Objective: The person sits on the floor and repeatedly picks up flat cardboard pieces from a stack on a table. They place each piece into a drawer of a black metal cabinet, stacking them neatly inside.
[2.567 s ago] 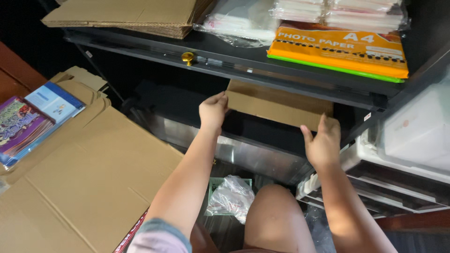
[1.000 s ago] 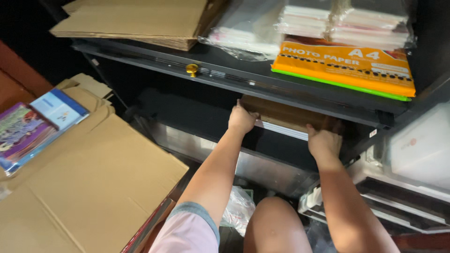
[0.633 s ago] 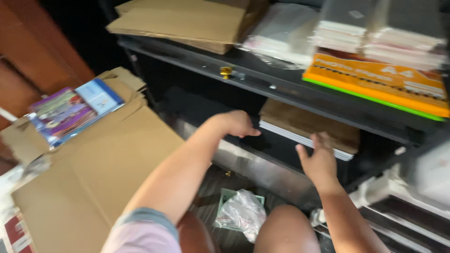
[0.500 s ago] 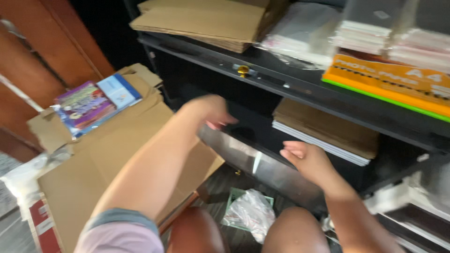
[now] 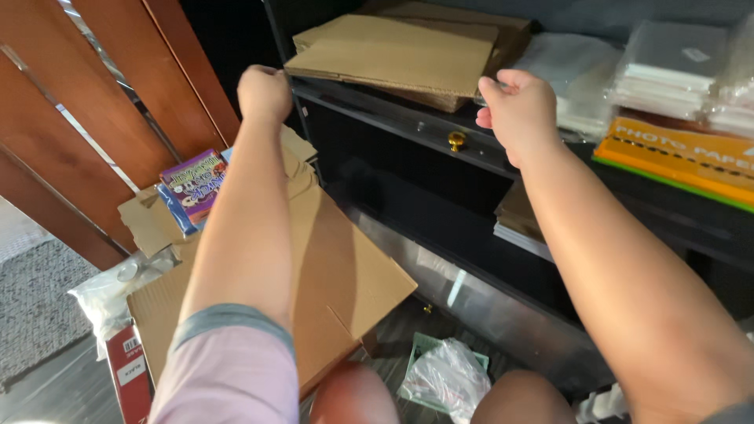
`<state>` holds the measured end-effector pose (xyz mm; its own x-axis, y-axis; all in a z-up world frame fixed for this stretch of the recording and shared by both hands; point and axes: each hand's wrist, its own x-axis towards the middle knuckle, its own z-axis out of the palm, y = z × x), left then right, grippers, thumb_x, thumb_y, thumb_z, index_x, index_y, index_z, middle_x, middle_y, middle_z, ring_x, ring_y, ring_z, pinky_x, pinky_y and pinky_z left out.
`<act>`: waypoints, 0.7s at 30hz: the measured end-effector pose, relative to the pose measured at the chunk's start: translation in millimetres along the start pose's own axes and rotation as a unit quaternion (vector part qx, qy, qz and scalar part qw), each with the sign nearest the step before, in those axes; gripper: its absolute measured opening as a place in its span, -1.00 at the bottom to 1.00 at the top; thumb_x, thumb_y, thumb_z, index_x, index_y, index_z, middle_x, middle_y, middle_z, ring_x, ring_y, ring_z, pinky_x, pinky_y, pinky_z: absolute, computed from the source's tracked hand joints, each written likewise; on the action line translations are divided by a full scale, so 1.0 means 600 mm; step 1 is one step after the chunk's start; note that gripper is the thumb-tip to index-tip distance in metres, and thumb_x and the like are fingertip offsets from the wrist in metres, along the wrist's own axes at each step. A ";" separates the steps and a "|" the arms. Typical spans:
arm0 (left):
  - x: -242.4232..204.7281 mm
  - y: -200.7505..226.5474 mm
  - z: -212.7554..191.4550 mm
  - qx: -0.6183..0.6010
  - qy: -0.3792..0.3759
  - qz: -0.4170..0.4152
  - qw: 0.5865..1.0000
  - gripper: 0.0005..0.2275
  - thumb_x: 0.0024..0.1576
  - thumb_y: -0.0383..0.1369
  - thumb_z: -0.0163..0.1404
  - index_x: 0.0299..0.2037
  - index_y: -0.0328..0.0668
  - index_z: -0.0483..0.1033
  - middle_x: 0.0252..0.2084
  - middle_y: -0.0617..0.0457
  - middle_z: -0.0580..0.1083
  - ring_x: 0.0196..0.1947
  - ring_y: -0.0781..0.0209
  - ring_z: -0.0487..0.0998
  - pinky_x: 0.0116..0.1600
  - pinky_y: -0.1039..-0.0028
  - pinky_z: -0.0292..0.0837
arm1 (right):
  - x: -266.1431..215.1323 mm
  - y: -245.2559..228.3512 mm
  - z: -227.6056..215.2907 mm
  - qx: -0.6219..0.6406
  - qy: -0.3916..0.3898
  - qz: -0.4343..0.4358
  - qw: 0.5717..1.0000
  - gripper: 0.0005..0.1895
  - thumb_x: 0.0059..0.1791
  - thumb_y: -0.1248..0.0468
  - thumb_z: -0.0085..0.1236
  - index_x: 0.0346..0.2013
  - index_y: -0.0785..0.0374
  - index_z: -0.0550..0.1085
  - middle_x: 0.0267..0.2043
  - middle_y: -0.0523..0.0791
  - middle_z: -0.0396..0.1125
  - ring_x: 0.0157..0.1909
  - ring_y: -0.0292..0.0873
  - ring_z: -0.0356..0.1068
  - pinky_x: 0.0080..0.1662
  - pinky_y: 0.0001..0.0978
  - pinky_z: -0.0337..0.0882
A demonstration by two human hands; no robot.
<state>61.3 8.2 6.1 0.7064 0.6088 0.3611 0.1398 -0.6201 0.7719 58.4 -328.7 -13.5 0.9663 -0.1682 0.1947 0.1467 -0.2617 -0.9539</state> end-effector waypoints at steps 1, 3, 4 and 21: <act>0.003 0.002 0.008 -0.015 -0.007 0.015 1.000 -0.67 0.21 -0.17 -0.03 0.04 -0.19 0.55 -0.03 -0.14 0.58 -0.02 -0.14 0.60 0.00 0.17 0.51 | 0.008 -0.002 0.008 -0.013 0.011 -0.004 1.000 -0.38 0.04 -0.02 0.11 0.32 0.20 0.34 -0.03 -0.21 0.42 -0.46 -0.36 0.44 -0.27 -0.55 0.52; 0.010 0.005 0.024 -0.034 -0.013 0.032 0.999 -0.51 0.22 -0.08 -0.07 0.22 -0.31 0.45 0.11 -0.21 0.54 0.07 -0.20 0.56 0.05 0.14 0.48 | 0.018 -0.006 0.021 -0.027 0.024 -0.010 0.999 -0.27 0.03 -0.08 0.13 0.39 0.23 0.27 -0.06 -0.22 0.33 -0.47 -0.34 0.39 -0.29 -0.50 0.48; 0.013 0.005 0.033 -0.047 -0.024 0.037 0.998 -0.46 0.23 -0.05 -0.09 0.30 -0.29 0.36 0.20 -0.20 0.48 0.16 -0.19 0.50 0.13 0.15 0.43 | 0.020 -0.006 0.025 -0.048 0.009 0.001 0.999 -0.18 -0.01 -0.13 0.18 0.41 0.26 0.25 -0.09 -0.20 0.38 -0.42 -0.31 0.39 -0.24 -0.42 0.46; -0.004 0.015 0.004 -0.284 0.026 -0.088 0.954 -0.70 0.09 -0.06 0.07 -0.14 -0.04 0.46 -0.22 0.10 0.54 -0.21 0.25 0.52 -0.11 0.37 0.44 | 0.031 -0.007 0.007 0.040 0.031 0.040 0.998 -0.67 0.01 -0.03 0.29 -0.07 0.05 0.51 -0.46 -0.28 0.33 -0.50 -0.40 0.20 -0.32 -0.56 0.31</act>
<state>62.5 -0.1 10.5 0.6699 0.7112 0.2132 -0.1557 -0.1462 0.9769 76.8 -326.9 -6.8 0.9608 -0.2450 0.1296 0.0891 -0.1697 -0.9815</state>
